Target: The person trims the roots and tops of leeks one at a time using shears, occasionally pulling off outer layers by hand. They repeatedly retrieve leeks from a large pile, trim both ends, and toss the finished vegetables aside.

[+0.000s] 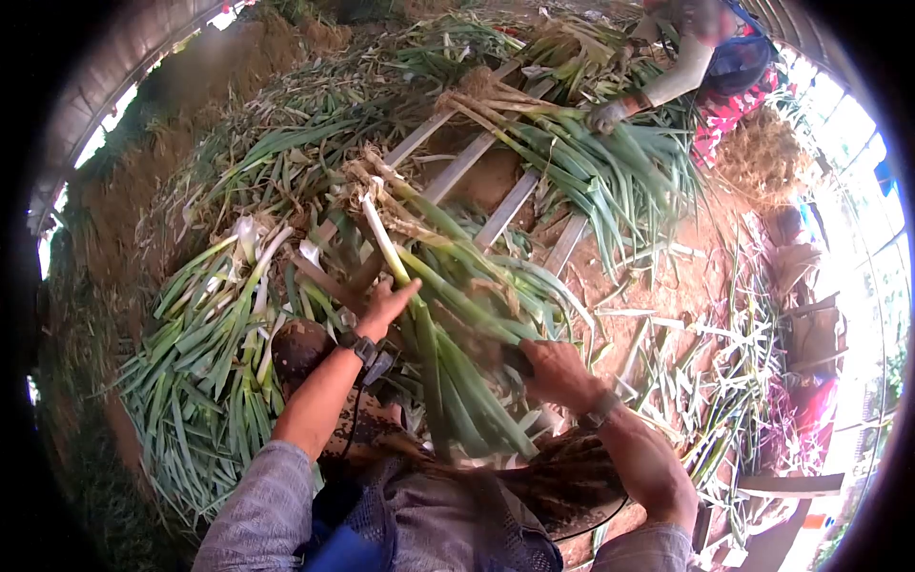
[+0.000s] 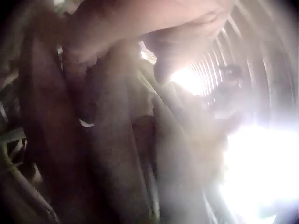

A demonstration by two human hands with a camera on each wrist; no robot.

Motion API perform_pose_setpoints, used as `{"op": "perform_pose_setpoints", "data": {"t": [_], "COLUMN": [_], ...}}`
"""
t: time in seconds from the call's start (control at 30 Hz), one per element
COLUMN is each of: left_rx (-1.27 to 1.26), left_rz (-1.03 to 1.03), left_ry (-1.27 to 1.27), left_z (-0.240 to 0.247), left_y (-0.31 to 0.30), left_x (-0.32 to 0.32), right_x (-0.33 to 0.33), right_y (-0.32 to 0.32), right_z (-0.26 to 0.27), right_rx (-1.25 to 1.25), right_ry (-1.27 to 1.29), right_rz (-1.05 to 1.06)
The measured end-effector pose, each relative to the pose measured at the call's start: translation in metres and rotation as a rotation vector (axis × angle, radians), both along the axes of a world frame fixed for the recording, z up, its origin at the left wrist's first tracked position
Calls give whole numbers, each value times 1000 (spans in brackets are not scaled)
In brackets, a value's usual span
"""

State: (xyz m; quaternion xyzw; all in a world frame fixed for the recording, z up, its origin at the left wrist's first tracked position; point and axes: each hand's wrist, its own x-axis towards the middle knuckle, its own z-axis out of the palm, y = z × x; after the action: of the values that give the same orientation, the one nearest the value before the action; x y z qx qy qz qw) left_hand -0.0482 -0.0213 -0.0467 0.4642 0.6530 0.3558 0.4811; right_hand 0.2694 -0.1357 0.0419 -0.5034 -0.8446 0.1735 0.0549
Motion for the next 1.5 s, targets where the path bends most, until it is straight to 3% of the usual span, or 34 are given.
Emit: {"op": "perform_pose_setpoints", "data": {"t": [0.07,0.13,0.2,0.23,0.3,0.4,0.57,0.63,0.67,0.73,0.8,0.83,0.87,0.97,1.03,1.07,1.13,1.2,1.27,1.5], "left_rx": [64,141,638,640,450,346,293,314,87,71,327,520,291,210,121,120,195,241,165,122], "left_rz": [-120,-103,13,4,-276,-417,-386,-323,-356,-387,-318,-333,-377,-525,-478,-478,-235,-192,-197,-344], "left_ry": [387,410,626,628,679,777,697,331,-142,-133,263,637,697,893,792,792,508,471,-22,116], "left_z": [-1,-31,-25,-22,13,27,6,-20,3,28,13,10,27,19,37,31,1,-7,-11,-10], "left_y": [-5,-4,-11,-16,-34,-53,-49,-33,-31,-19,-1,0,1,21,21,26,40,36,30,-8], "left_x": [5,1,4,4,7,17,12,-5,-11,-28,-42,-48,-47,-52,-42,-44,-51,-46,-43,-20], "right_x": [-4,-7,-7,-5,3,14,14,9,9,9,8,8,6,-6,-11,-15,-25,-28,-31,-30], "right_y": [-1,-5,-7,-9,-6,-3,-2,-3,-3,-6,-5,-4,-2,1,4,6,10,16,21,26], "right_z": [9,16,15,13,8,4,5,17,15,6,4,-3,-4,-2,-10,-9,-7,-11,-14,13], "right_rx": [-23,-126,-126,-127,-112,-109,-66,-163,-160,-156,-162,-130,-96,-99,-59,-60,-55,-54,-79,-127], "right_ry": [32,57,96,133,117,60,116,153,159,123,123,97,70,64,39,39,-3,1,-39,14], "right_rz": [-23,38,14,-10,-26,-40,-68,-46,-53,3,-10,-15,-15,-30,-34,-33,-51,-27,-3,-64]}}
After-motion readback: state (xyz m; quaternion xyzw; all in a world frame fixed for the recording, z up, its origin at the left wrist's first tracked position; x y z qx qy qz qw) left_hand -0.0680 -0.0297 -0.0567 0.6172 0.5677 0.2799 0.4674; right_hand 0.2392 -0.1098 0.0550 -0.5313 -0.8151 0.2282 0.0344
